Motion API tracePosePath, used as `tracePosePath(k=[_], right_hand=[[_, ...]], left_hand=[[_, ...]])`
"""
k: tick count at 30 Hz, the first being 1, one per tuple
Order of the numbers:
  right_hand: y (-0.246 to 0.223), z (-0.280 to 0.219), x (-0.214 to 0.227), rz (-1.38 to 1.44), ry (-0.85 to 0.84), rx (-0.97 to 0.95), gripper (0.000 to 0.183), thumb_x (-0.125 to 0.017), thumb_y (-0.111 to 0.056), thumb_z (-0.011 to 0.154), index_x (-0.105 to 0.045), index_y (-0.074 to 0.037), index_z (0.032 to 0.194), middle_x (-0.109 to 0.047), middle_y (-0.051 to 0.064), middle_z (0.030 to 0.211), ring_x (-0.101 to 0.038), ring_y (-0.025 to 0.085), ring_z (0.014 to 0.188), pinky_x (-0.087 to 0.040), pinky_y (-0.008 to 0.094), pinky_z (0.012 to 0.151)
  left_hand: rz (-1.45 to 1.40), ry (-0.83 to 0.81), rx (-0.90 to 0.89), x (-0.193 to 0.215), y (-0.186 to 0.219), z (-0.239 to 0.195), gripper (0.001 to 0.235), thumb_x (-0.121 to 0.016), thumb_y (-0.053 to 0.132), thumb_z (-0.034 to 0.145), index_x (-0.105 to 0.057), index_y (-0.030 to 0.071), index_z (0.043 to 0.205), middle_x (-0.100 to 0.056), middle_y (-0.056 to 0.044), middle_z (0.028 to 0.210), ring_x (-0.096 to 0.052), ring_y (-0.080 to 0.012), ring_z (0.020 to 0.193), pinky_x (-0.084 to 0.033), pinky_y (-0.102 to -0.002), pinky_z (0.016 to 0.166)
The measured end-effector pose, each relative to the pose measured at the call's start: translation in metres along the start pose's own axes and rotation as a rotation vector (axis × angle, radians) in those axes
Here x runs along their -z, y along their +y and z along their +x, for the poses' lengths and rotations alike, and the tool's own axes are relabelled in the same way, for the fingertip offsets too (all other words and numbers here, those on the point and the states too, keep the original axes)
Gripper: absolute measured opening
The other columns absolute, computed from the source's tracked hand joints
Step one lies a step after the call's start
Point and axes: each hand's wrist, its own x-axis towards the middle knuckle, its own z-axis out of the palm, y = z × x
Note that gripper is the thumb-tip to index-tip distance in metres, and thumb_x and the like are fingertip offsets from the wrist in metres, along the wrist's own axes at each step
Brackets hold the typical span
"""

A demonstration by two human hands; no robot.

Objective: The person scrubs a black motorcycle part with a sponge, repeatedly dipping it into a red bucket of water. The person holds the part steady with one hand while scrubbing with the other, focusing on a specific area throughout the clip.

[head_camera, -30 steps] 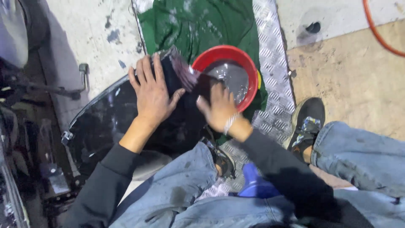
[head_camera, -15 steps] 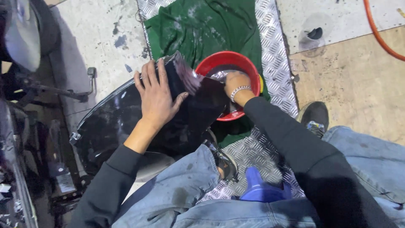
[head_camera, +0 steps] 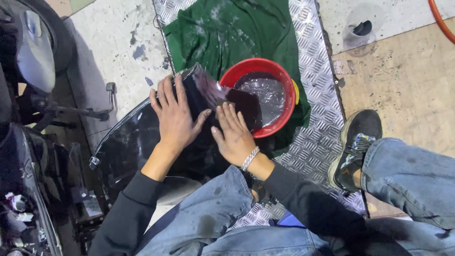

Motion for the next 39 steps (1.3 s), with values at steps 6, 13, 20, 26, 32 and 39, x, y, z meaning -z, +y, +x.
tracePosePath(k=[6,13,20,26,32,39], right_hand=[[0.100,0.067,-0.027,-0.194,-0.225,-0.395,0.068,-0.016,-0.051,0.110,-0.031,-0.008,0.160,-0.030,0.020,0.165,-0.025,0.034,0.155,-0.012,0.061,0.123],[0.047,0.044,-0.016,-0.067,-0.218,-0.239,0.066,-0.030,-0.040,0.109,-0.032,0.008,0.154,-0.026,0.032,0.162,-0.023,0.044,0.153,-0.019,0.053,0.125],[0.079,0.083,-0.025,-0.080,-0.373,-0.307,0.073,-0.017,-0.050,0.109,-0.028,0.002,0.158,-0.023,0.024,0.167,-0.018,0.036,0.156,-0.014,0.052,0.127],[0.089,0.100,-0.027,-0.085,-0.400,-0.343,0.075,-0.017,-0.050,0.108,-0.026,0.003,0.158,-0.022,0.025,0.167,-0.017,0.037,0.156,-0.013,0.054,0.126],[0.070,0.077,0.000,0.014,-0.411,-0.389,0.071,-0.020,-0.047,0.108,-0.022,0.001,0.161,-0.015,0.022,0.169,-0.011,0.034,0.158,-0.008,0.053,0.127],[0.037,0.033,0.054,0.116,-0.329,-0.382,0.064,-0.033,-0.037,0.108,-0.030,0.002,0.158,-0.023,0.024,0.166,-0.016,0.036,0.156,-0.014,0.047,0.127]], left_hand=[[0.055,0.021,-0.017,0.009,-0.004,0.003,0.100,-0.074,0.050,0.091,-0.022,-0.002,0.159,-0.032,-0.028,0.146,-0.027,-0.0436,0.134,-0.011,-0.060,0.111],[0.077,-0.058,0.031,0.014,-0.018,0.023,0.121,-0.082,0.069,0.070,-0.031,0.002,0.156,-0.044,-0.017,0.125,-0.041,-0.0366,0.112,-0.028,-0.059,0.100],[0.076,-0.201,0.151,0.009,-0.030,0.046,0.140,-0.086,0.080,0.051,-0.034,-0.003,0.151,-0.053,-0.020,0.123,-0.052,-0.0421,0.115,-0.040,-0.059,0.092],[0.075,-0.283,0.190,0.007,-0.032,0.051,0.137,-0.086,0.082,0.051,-0.035,-0.002,0.146,-0.057,-0.019,0.121,-0.059,-0.0424,0.114,-0.044,-0.062,0.093],[-0.098,-0.240,0.256,0.025,-0.020,0.047,0.110,-0.082,0.082,0.063,-0.051,0.003,0.133,-0.069,-0.020,0.104,-0.068,-0.0457,0.102,-0.050,-0.060,0.084],[-0.164,-0.082,0.349,0.046,0.005,0.043,0.077,-0.084,0.070,0.074,-0.062,0.013,0.121,-0.073,-0.024,0.081,-0.072,-0.0482,0.087,-0.054,-0.054,0.076]])
